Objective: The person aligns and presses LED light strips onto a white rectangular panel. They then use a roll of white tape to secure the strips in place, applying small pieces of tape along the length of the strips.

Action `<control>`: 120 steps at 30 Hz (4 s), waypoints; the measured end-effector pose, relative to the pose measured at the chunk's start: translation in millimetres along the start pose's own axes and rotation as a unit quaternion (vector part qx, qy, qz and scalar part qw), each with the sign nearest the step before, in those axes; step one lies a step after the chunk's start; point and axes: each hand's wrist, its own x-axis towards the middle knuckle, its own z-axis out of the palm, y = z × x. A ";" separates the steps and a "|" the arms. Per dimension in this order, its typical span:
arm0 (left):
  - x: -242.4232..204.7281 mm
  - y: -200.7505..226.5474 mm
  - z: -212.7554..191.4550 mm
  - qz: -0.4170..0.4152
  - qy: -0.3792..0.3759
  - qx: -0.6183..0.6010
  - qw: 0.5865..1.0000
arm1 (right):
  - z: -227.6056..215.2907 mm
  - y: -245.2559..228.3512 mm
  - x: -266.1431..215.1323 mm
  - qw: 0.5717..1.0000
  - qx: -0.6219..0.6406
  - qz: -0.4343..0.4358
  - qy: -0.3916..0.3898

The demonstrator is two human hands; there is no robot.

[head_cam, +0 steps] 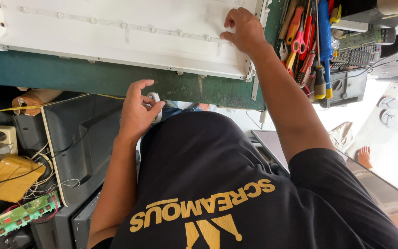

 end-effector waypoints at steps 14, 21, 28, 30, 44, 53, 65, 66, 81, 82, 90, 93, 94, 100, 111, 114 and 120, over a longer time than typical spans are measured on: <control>1.9 -0.3 -4.4 0.005 0.006 -0.007 1.000 | -2.3 -16.9 7.6 0.991 -0.119 -0.036 -0.041; -5.8 0.8 -13.6 -0.023 0.022 -0.004 0.999 | -19.6 -22.9 2.4 0.998 -0.023 0.054 -0.038; -5.4 -7.4 -8.8 -0.013 0.018 -0.002 1.000 | -14.4 -37.0 -5.2 0.991 -0.098 0.060 -0.074; -1.5 -10.2 -8.2 -0.007 0.017 -0.006 1.000 | -3.0 -18.2 -12.6 0.994 -0.105 -0.025 -0.020; 1.1 -16.7 -4.7 0.037 0.003 -0.010 0.999 | 23.6 1.0 -19.3 0.934 -0.234 -0.236 0.129; -6.8 -11.5 -6.5 0.009 -0.003 -0.003 1.000 | 19.7 -13.1 -27.3 0.951 -0.237 -0.187 0.071; -9.5 -18.0 -3.9 -0.005 -0.011 -0.003 1.000 | 35.6 -58.6 -91.7 0.973 -0.199 -0.037 0.113; -7.5 -17.6 -3.7 0.013 -0.005 -0.003 1.000 | 38.3 -59.1 -92.6 0.972 -0.198 -0.038 0.118; -8.9 -15.9 -3.5 -0.017 -0.011 -0.004 1.000 | 34.6 -66.8 -69.1 0.969 -0.234 0.084 0.014; -9.0 -12.3 -4.9 -0.029 -0.015 -0.007 0.999 | 33.8 -62.9 -62.5 0.965 -0.246 0.093 0.011; -32.1 -8.7 -1.5 -0.161 0.034 -0.102 0.981 | 32.1 -80.4 -85.7 0.968 -0.239 0.068 -0.024; -42.7 -5.9 3.7 -0.216 0.074 -0.116 0.967 | 33.2 -78.0 -91.5 0.977 -0.206 0.054 -0.010; -41.8 -2.1 6.3 -0.248 0.107 -0.118 0.956 | 28.8 -74.5 -89.7 0.979 -0.196 0.047 -0.002; -52.5 -44.9 22.9 -0.175 0.095 -0.282 0.939 | 2.9 -19.9 -163.2 0.938 -0.006 0.096 0.334; -54.2 -5.7 68.7 -0.125 0.052 -0.272 0.953 | 71.5 20.4 -235.4 0.936 -0.076 0.314 0.142; -47.6 8.8 82.4 -0.078 0.044 -0.288 0.953 | 66.1 19.3 -227.0 0.934 -0.039 0.332 0.125; -47.6 24.8 105.0 -0.015 0.032 -0.313 0.949 | 60.7 20.0 -219.4 0.922 0.042 0.368 0.110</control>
